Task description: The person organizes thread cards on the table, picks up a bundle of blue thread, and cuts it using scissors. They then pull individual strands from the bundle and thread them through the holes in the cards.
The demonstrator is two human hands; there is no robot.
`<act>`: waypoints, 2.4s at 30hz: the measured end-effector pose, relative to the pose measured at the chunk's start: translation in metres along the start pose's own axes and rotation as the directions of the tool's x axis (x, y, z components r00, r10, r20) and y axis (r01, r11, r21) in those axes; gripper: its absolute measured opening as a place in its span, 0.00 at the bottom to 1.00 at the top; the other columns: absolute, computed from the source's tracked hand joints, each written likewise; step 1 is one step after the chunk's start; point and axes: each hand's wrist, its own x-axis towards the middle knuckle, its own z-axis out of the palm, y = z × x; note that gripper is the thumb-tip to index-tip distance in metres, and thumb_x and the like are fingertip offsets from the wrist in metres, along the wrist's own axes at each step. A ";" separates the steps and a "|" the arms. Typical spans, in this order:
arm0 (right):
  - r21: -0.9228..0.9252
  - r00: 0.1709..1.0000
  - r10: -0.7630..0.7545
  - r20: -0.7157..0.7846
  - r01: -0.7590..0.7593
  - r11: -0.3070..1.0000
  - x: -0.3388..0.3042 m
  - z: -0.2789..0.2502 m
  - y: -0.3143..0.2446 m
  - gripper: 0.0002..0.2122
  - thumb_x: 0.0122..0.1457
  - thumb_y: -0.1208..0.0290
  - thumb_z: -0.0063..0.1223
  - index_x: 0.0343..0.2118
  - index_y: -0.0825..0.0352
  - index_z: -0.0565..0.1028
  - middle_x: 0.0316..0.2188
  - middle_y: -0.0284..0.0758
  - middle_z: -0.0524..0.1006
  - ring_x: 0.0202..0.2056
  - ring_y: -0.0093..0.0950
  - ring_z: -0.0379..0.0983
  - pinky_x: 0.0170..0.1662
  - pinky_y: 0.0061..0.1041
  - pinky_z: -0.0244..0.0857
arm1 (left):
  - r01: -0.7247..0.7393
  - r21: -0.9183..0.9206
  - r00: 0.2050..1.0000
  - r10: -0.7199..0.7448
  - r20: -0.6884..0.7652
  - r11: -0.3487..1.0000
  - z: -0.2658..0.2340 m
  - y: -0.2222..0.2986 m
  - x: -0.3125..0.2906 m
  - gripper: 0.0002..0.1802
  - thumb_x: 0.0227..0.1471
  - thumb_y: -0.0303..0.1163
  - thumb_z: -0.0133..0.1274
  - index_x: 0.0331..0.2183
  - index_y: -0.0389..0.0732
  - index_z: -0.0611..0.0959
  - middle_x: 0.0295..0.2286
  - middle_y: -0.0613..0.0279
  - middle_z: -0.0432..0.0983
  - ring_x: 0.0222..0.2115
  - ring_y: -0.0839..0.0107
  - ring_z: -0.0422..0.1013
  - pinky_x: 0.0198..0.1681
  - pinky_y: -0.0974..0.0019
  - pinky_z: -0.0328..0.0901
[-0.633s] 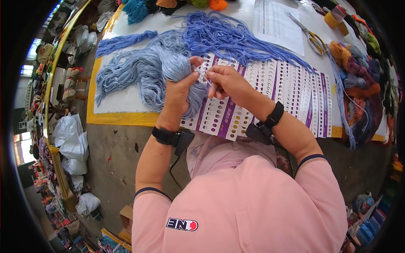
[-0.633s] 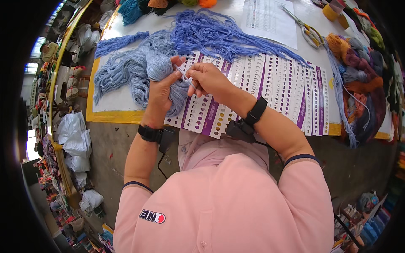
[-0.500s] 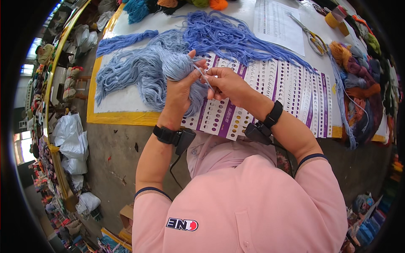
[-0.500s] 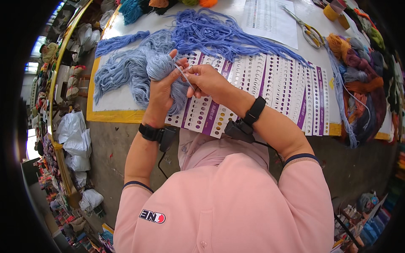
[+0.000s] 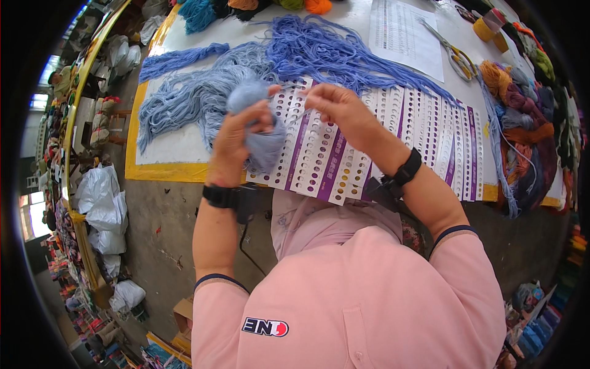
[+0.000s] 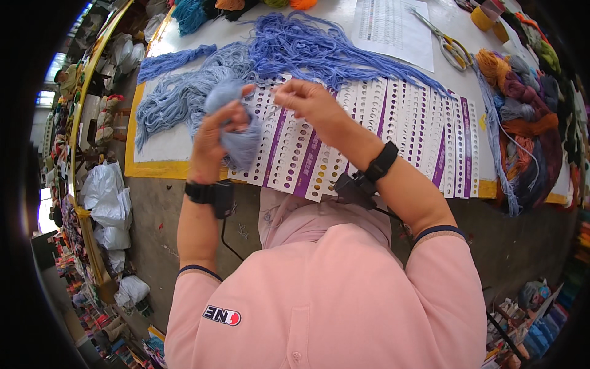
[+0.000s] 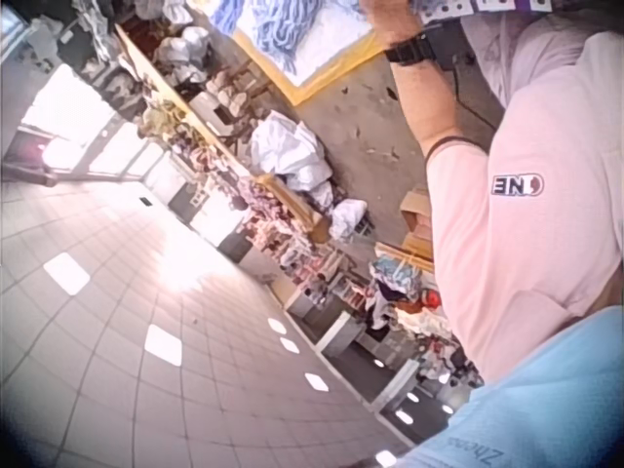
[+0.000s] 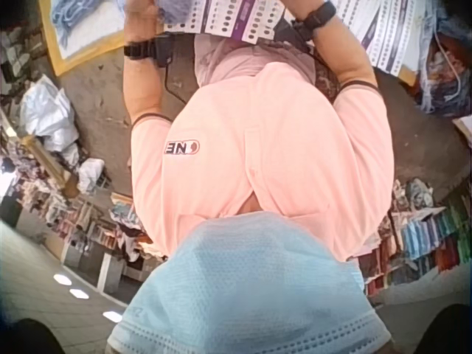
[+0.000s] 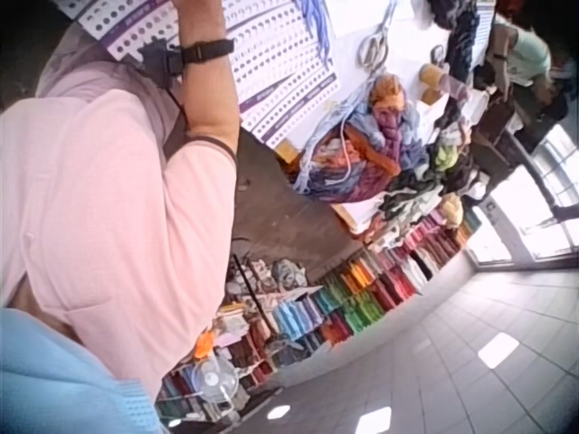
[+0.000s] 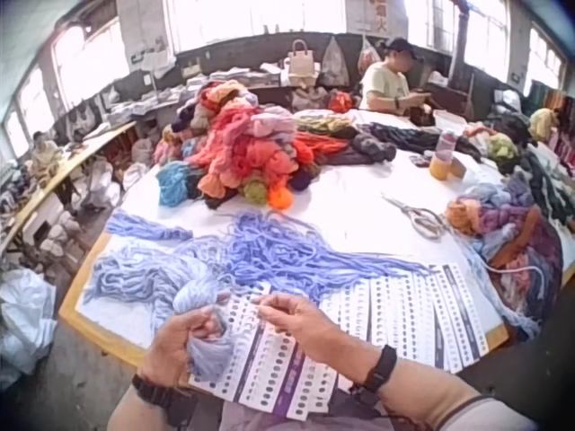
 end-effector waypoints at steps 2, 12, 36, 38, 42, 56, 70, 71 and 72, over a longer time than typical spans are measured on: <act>0.377 0.996 -0.092 0.022 0.077 0.923 -0.005 -0.014 -0.016 0.07 0.63 0.66 0.48 0.35 0.62 0.76 0.58 0.35 0.67 0.55 0.26 0.65 0.57 0.31 0.58 | -0.031 -0.534 0.988 0.106 0.110 0.845 -0.041 0.012 -0.008 0.31 0.54 0.27 0.54 0.57 0.29 0.64 0.24 0.71 0.66 0.23 0.81 0.61 0.29 0.76 0.59; 0.007 0.422 -0.450 -0.787 0.735 0.678 -0.113 -0.332 -0.146 0.07 0.54 0.80 0.48 0.22 0.66 0.66 0.18 0.30 0.65 0.17 0.20 0.59 0.21 0.20 0.53 | -0.661 0.048 0.619 0.580 -0.529 0.749 -0.221 0.201 -0.090 0.19 0.54 0.31 0.51 0.47 0.34 0.73 0.32 0.54 0.73 0.37 0.58 0.71 0.51 0.45 0.64; -0.631 0.991 -0.052 0.126 0.120 0.767 0.033 -0.055 -0.009 0.04 0.61 0.75 0.49 0.31 0.68 0.72 0.19 0.30 0.76 0.22 0.15 0.71 0.28 0.19 0.63 | 0.164 0.562 0.975 -0.047 -0.217 0.811 0.036 -0.031 0.089 0.03 0.46 0.21 0.57 0.29 0.33 0.81 0.24 0.63 0.75 0.22 0.75 0.69 0.27 0.71 0.64; -0.677 0.987 -0.062 0.151 0.149 0.721 0.035 -0.054 -0.006 0.04 0.60 0.75 0.49 0.30 0.68 0.72 0.18 0.30 0.76 0.21 0.15 0.71 0.28 0.20 0.64 | 0.201 0.514 0.971 -0.101 -0.215 0.834 0.037 -0.026 0.088 0.03 0.46 0.21 0.56 0.28 0.33 0.81 0.23 0.63 0.75 0.22 0.75 0.69 0.27 0.71 0.64; -0.792 0.972 -0.195 0.129 0.219 0.570 0.040 -0.050 0.002 0.04 0.53 0.72 0.51 0.29 0.67 0.74 0.20 0.36 0.77 0.23 0.29 0.74 0.29 0.28 0.66 | 0.252 0.481 0.966 -0.186 -0.181 0.840 0.041 -0.018 0.085 0.01 0.47 0.20 0.55 0.27 0.32 0.80 0.22 0.63 0.74 0.21 0.75 0.69 0.26 0.71 0.65; -0.860 0.943 -0.330 0.038 0.199 0.470 0.034 -0.042 0.006 0.05 0.51 0.70 0.52 0.28 0.66 0.75 0.23 0.41 0.77 0.28 0.41 0.76 0.34 0.37 0.67 | 0.113 0.544 0.993 -0.079 -0.087 0.831 0.032 -0.035 0.093 0.04 0.44 0.23 0.56 0.24 0.32 0.82 0.21 0.58 0.77 0.21 0.72 0.73 0.26 0.68 0.66; -0.904 0.981 -0.155 0.117 0.169 0.392 0.031 -0.040 -0.002 0.08 0.59 0.69 0.52 0.31 0.70 0.74 0.23 0.38 0.78 0.25 0.25 0.75 0.30 0.26 0.66 | 0.301 0.070 0.953 -0.297 -0.059 0.951 0.008 0.000 0.078 0.12 0.51 0.25 0.55 0.38 0.29 0.80 0.26 0.62 0.77 0.23 0.79 0.70 0.28 0.77 0.67; -0.917 0.988 -0.103 0.112 0.143 0.373 0.032 -0.038 -0.004 0.09 0.60 0.68 0.51 0.30 0.70 0.74 0.23 0.37 0.78 0.26 0.24 0.76 0.30 0.24 0.66 | 0.379 -0.115 0.925 -0.370 0.087 0.918 0.006 0.001 0.076 0.13 0.52 0.25 0.55 0.40 0.29 0.80 0.25 0.64 0.76 0.22 0.80 0.70 0.28 0.77 0.67; -0.917 0.989 -0.104 0.109 0.140 0.373 0.035 -0.043 -0.002 0.09 0.60 0.68 0.51 0.30 0.70 0.74 0.23 0.37 0.78 0.26 0.24 0.76 0.30 0.24 0.66 | 0.276 0.055 0.960 -0.278 0.025 0.960 0.014 -0.003 0.074 0.12 0.52 0.27 0.57 0.38 0.31 0.81 0.25 0.66 0.75 0.23 0.79 0.70 0.29 0.76 0.67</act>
